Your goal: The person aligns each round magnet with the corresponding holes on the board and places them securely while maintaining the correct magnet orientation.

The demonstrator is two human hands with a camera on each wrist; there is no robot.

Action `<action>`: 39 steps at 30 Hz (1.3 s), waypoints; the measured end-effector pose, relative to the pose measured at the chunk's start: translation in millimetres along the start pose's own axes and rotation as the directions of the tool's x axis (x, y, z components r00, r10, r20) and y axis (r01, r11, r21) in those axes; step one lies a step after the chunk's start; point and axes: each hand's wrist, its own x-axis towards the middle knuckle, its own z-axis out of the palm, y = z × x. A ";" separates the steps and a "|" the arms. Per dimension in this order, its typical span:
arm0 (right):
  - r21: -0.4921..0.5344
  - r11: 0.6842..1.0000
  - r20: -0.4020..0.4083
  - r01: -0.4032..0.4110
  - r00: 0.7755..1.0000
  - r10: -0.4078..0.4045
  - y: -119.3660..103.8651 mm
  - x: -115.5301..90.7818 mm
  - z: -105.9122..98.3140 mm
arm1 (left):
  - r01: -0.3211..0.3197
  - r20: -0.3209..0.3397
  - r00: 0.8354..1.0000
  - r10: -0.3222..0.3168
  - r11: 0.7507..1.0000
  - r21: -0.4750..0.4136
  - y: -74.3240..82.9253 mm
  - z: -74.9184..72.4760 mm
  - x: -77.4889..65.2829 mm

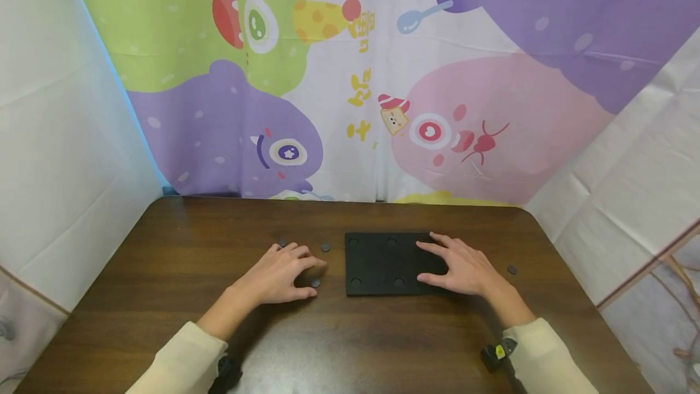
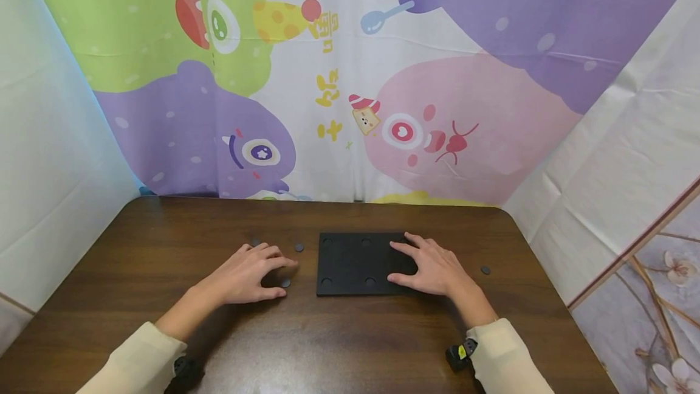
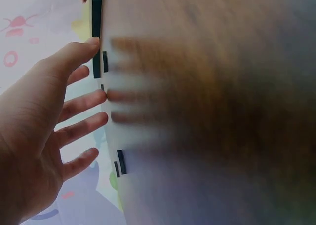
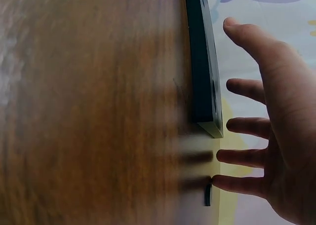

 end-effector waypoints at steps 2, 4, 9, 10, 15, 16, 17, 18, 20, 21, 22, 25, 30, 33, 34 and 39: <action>0.000 1.000 0.005 -0.003 1.000 0.003 0.0 0.1 0.6 | -0.003 0.004 1.000 0.003 1.000 0.005 0.2 0.0 0.5; 0.001 1.000 0.007 -0.004 1.000 0.004 -0.1 0.0 1.0 | -0.006 0.007 1.000 0.006 1.000 0.013 0.2 0.1 0.6; 0.004 1.000 0.000 -0.003 1.000 0.003 -0.5 -0.2 2.4 | -0.017 0.007 1.000 0.017 1.000 0.020 -0.9 0.9 -0.4; 0.000 1.000 -0.003 0.002 1.000 -0.002 -0.7 -0.3 2.6 | -0.021 0.005 1.000 0.021 1.000 0.021 -1.0 0.9 -0.6; -0.012 1.000 -0.005 0.015 1.000 -0.015 -2.0 -0.5 3.1 | -0.039 0.001 0.999 0.039 0.999 0.031 -1.6 1.7 -0.7; -0.014 1.000 -0.004 0.019 1.000 -0.019 -2.2 -0.5 3.0 | -0.041 0.002 0.999 0.040 0.999 0.035 -1.6 1.9 -0.7; -0.013 1.000 -0.002 0.018 1.000 -0.018 -2.4 -0.4 3.1 | -0.042 0.002 0.999 0.042 0.998 0.038 -1.6 2.0 -0.7; -0.015 1.000 -0.001 0.018 1.000 -0.018 -2.4 0.0 3.1 | -0.043 0.003 0.999 0.043 0.998 0.041 -1.6 2.0 -0.8; -0.024 0.999 -0.001 0.025 1.000 -0.025 -2.8 0.3 2.7 | -0.048 -0.002 0.999 0.048 0.998 0.046 -1.6 1.9 -0.7; -0.027 0.999 -0.001 0.026 1.000 -0.026 -3.0 0.6 2.7 | -0.051 -0.004 0.999 0.051 0.998 0.047 -1.7 1.7 -0.7; -0.031 0.999 -0.001 0.030 1.000 -0.030 -3.3 0.7 2.5 | -0.052 -0.005 0.999 0.052 0.998 0.045 -1.8 1.5 -0.8; -0.034 0.999 0.000 0.033 0.999 -0.033 -4.3 1.0 2.1 | -0.055 -0.009 0.998 0.055 0.998 0.034 -2.2 1.2 -0.8; -0.023 0.999 0.001 0.029 1.000 -0.028 -5.7 1.9 1.0 | -0.044 0.002 0.999 0.044 0.999 0.014 -2.7 0.8 -0.4; -0.018 1.000 0.007 0.019 1.000 -0.019 -6.0 2.3 0.7 | -0.038 0.008 0.999 0.038 0.999 0.012 -2.5 0.5 -0.3; -0.018 1.000 0.009 0.017 1.000 -0.017 -6.0 2.4 0.7 | -0.038 0.009 0.999 0.038 0.999 0.011 -2.5 0.5 -0.2; -0.013 1.000 0.011 0.010 1.000 -0.010 -5.9 2.3 0.5 | -0.042 0.009 0.999 0.042 0.999 0.007 -1.9 0.1 -0.6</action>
